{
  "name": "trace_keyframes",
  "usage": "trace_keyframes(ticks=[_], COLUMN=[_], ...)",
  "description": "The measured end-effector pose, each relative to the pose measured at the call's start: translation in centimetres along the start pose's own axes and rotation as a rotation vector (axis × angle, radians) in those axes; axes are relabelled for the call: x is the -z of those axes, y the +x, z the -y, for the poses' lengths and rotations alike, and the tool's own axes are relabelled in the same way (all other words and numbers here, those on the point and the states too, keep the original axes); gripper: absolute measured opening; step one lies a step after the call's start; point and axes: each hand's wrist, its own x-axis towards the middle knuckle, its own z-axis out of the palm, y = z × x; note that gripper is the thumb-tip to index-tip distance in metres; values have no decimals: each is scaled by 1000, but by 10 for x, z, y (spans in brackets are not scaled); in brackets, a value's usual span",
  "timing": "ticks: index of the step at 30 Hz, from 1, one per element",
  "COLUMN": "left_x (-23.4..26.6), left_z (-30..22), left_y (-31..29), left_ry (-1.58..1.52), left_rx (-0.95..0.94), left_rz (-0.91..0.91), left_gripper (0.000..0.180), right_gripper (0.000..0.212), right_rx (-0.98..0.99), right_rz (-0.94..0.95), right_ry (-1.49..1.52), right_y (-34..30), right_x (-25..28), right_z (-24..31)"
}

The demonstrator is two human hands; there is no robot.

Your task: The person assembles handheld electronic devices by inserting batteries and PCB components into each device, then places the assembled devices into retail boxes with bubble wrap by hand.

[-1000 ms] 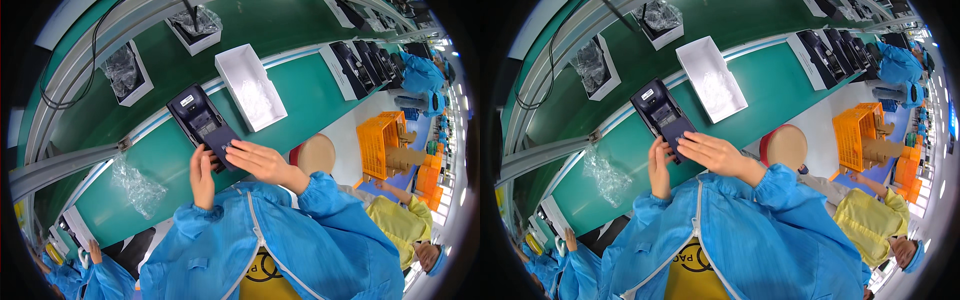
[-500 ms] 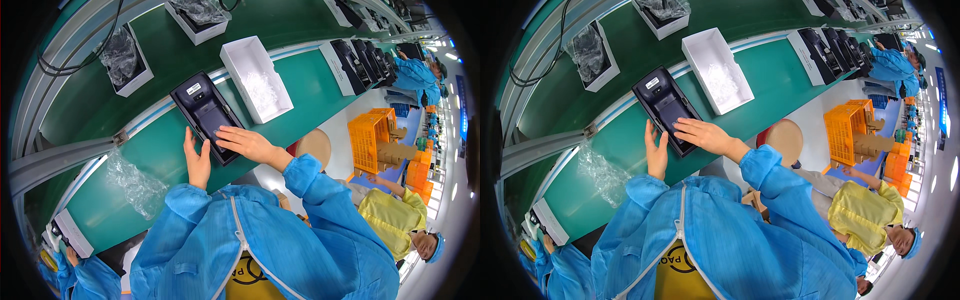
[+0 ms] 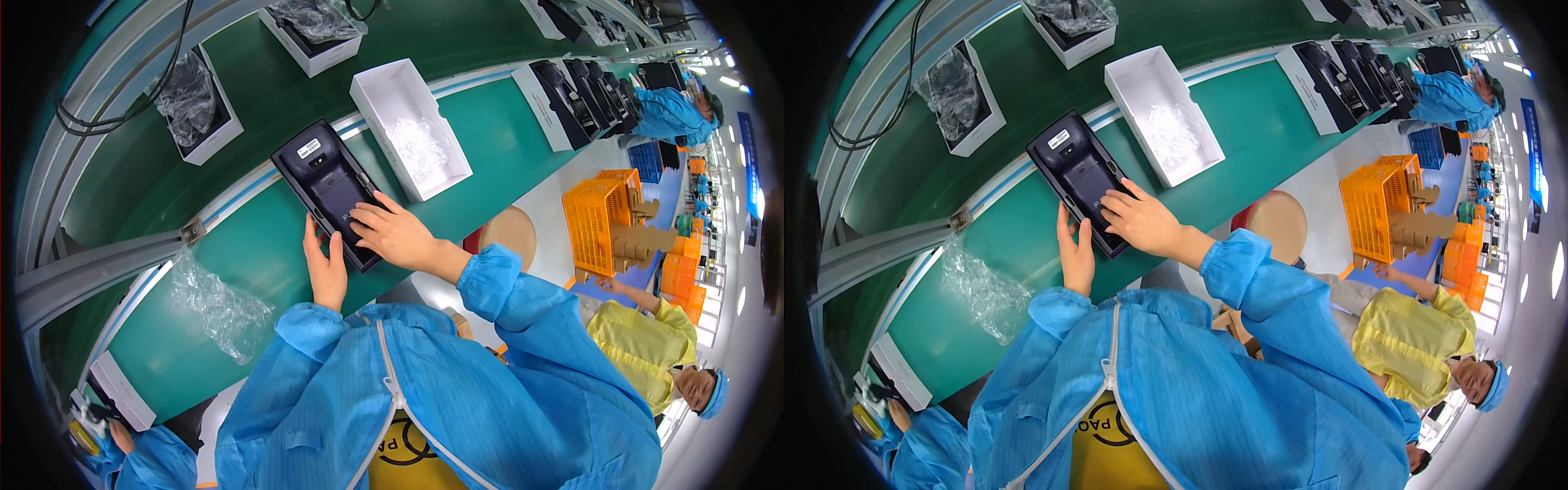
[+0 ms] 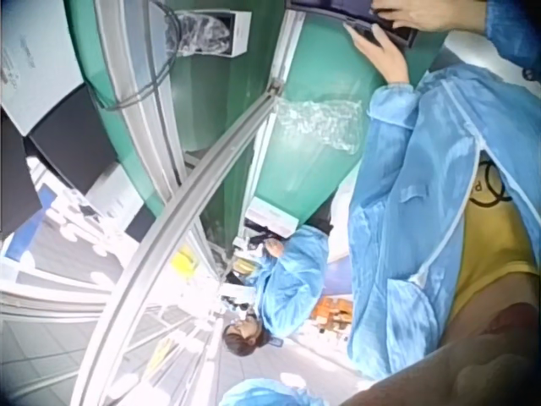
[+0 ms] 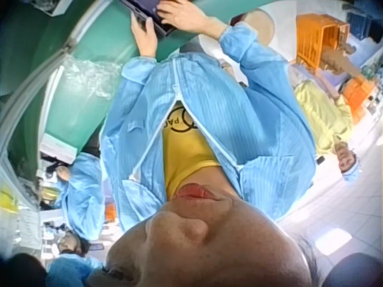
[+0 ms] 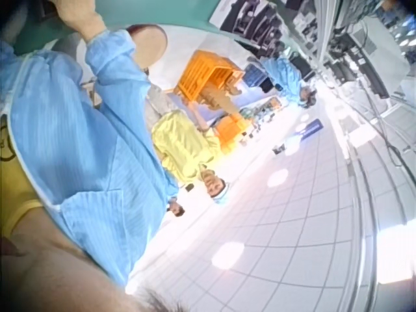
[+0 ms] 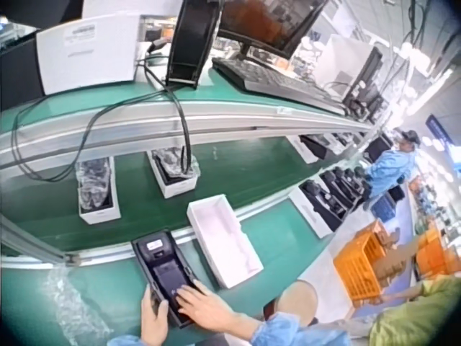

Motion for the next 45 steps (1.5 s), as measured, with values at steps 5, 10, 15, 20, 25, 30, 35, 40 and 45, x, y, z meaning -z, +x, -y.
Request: trace_keyframes(ticks=[5,10,15,20,25,30,35,40,45], left_x=[-22,-23,-38,-29,-44,-133,-200,-189,-180], left_z=[-6,2,-15,-47,-116,-160,-130,-82,-87], left_y=[12,30,28,16,5,48,93,94,86], left_ry=[86,-27,-373,-431,-387,-569,-542,-153,138], left_rx=[59,-53,-3,54,102,43,-24,6,-75], left_rz=[-172,-296,-335,-335,-271,-172,-324,-419,-469], left_gripper=[72,67,63,64,62,64,63,62,63], right_gripper=[30,35,48,46,34,28,27,28,34], right_rx=[-55,-433,-357,-375,-571,-849,-942,-941,-713], right_rz=[-74,-260,-212,169,-344,-698,-738,-701,-703], right_ry=[-4,342,72,-69,585,962,1048,1154,942], right_y=[-12,-43,-23,0,-44,-117,-156,-165,-115], right_x=[9,47,44,41,112,134,124,124,140], right_z=[7,-27,-115,-145,-135,-143,-151,-163,-164])
